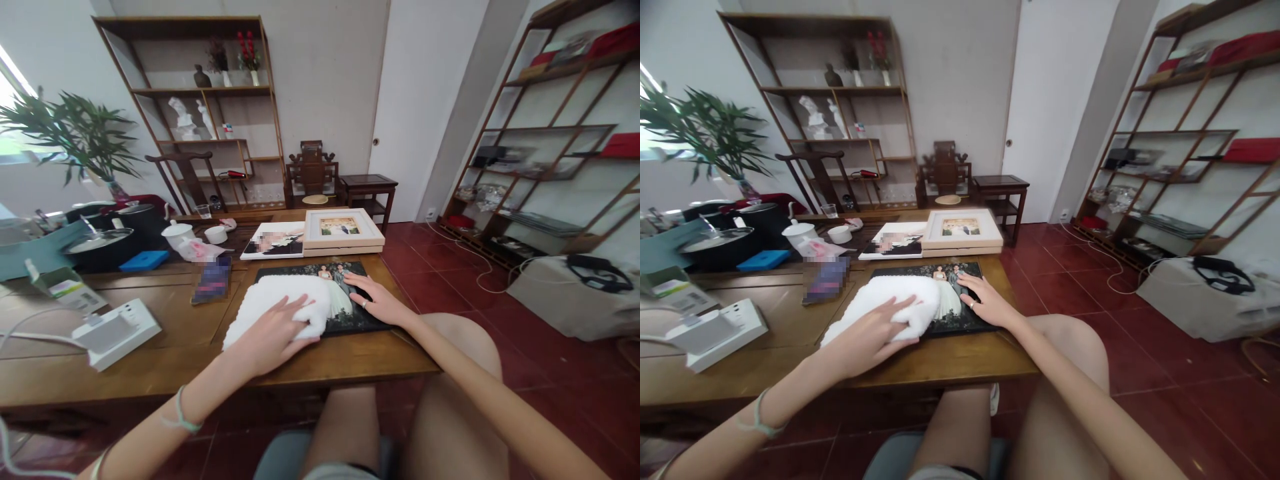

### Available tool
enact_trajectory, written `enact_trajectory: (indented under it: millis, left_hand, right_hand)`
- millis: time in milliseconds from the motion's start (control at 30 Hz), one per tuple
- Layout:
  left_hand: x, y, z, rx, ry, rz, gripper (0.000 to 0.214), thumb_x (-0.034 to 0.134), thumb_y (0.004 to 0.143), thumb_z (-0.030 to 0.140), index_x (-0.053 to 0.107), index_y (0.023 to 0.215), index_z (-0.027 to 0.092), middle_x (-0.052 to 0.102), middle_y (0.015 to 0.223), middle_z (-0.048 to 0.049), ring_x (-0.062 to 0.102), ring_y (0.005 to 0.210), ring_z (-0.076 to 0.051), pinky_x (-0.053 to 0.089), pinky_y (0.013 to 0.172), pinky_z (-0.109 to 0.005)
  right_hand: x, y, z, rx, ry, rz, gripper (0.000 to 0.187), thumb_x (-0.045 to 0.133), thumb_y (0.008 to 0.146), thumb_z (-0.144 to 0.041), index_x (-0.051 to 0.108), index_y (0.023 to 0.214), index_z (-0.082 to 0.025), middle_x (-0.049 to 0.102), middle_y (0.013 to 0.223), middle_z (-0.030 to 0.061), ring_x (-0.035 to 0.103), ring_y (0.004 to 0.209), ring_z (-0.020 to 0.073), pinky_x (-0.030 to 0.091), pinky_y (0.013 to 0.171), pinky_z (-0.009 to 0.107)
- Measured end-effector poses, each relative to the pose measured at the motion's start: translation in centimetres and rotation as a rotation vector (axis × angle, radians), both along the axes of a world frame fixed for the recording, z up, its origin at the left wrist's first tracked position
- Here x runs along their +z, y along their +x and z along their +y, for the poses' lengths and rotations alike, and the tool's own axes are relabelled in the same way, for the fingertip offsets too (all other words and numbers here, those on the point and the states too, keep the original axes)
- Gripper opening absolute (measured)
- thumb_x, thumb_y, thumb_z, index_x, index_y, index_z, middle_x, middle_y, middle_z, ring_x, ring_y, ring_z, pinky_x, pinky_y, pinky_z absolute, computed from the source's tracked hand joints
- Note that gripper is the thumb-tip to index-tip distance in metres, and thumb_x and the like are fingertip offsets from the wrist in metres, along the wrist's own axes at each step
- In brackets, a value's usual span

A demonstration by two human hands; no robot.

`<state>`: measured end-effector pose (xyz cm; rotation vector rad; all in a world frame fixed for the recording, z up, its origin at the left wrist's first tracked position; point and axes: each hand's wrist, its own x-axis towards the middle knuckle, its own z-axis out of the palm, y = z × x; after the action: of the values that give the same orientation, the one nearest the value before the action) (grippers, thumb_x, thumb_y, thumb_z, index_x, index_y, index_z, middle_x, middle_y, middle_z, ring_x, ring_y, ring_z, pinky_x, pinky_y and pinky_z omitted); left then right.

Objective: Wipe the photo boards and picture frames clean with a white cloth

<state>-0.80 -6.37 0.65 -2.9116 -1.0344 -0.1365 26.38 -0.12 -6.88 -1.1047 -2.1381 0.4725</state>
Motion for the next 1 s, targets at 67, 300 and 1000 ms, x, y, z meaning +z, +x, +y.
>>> enact_trajectory:
  millis: [67, 300, 1000]
  left_hand:
    - [0.0, -0.3, 1.8, 0.066, 0.012, 0.005, 0.038, 0.04, 0.093, 0.042, 0.069, 0.086, 0.017, 0.049, 0.135, -0.0139, 0.044, 0.126, -0.029, 0.034, 0.104, -0.046]
    - [-0.8, -1.2, 7.1, 0.221, 0.097, 0.023, 0.039, 0.035, 0.095, 0.039, 0.065, 0.102, 0.015, 0.058, 0.124, -0.0144, 0.039, 0.129, -0.03, 0.032, 0.104, -0.047]
    - [-0.3, 3.6, 3.6, 0.018, 0.052, 0.077, 0.038, 0.035, 0.095, 0.039, 0.066, 0.1, 0.017, 0.053, 0.13, -0.0133, 0.038, 0.129, -0.029, 0.035, 0.101, -0.048]
  right_hand:
    - [0.1, 0.2, 0.1, 0.021, -0.017, -0.01, 0.041, 0.047, 0.089, -0.036, 0.051, 0.129, -0.027, 0.046, 0.14, 0.0072, 0.037, 0.132, 0.0238, 0.02, 0.11, 0.055]
    - [0.5, 0.5, 0.2, 0.049, -0.051, -0.029, 0.043, 0.047, 0.09, -0.037, 0.048, 0.131, -0.027, 0.041, 0.143, 0.0065, 0.032, 0.135, 0.0234, 0.016, 0.111, 0.055]
    - [0.5, 0.5, -0.2, 0.04, -0.056, -0.018, 0.044, 0.046, 0.09, -0.044, 0.05, 0.13, -0.027, 0.042, 0.143, 0.0073, 0.033, 0.134, 0.0251, 0.016, 0.111, 0.055]
